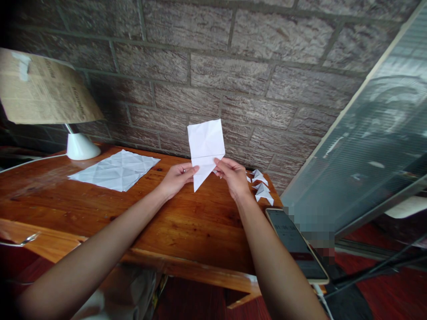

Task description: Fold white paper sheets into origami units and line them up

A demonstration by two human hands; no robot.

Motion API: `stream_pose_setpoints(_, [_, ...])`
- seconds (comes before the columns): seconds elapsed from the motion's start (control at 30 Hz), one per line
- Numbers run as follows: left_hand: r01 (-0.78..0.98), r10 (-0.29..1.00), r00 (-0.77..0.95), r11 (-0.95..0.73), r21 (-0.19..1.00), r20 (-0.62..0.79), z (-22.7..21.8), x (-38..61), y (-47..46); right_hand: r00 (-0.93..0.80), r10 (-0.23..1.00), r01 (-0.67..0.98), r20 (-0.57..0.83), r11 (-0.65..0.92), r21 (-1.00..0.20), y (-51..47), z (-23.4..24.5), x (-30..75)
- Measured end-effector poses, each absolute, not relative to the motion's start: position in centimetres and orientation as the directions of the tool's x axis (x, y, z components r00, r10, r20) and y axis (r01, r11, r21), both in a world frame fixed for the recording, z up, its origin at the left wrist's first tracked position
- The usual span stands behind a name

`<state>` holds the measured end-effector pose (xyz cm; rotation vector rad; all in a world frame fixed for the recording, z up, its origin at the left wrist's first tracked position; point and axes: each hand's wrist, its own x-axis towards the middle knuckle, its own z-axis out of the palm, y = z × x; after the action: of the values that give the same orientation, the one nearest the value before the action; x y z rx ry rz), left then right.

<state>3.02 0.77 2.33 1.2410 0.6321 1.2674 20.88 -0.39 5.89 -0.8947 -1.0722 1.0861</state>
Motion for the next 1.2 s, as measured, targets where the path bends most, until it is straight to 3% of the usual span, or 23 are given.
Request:
stream_pose_setpoints(0.53, [-0.335,0.931,0.260,-0.163,0.928,0.258,2.2,3.2,0.7,0.167,0.968,-0.352,0.189,0.238,-0.905,0.0,6.2,21.5])
stream_pose_setpoints(0.77, [-0.400,0.935,0.227,-0.165,0.902,0.272,2.2,3.2,0.8,0.228,0.944,-0.283,0.237,0.297,-0.912,0.0,5.8,20.9])
stream_pose_setpoints(0.97, [-0.391,0.945,0.095,-0.253,0.885,0.312,2.2,3.0,1.3,0.141,0.973,-0.287,0.185,0.219,-0.932,-0.3,5.4,20.4])
stream_pose_setpoints(1.2, [-0.390,0.951,0.123,-0.218,0.895,0.285,2.3,2.9,1.1,0.082,0.970,-0.157,0.228,0.239,-0.958,-0.1,5.3,21.0])
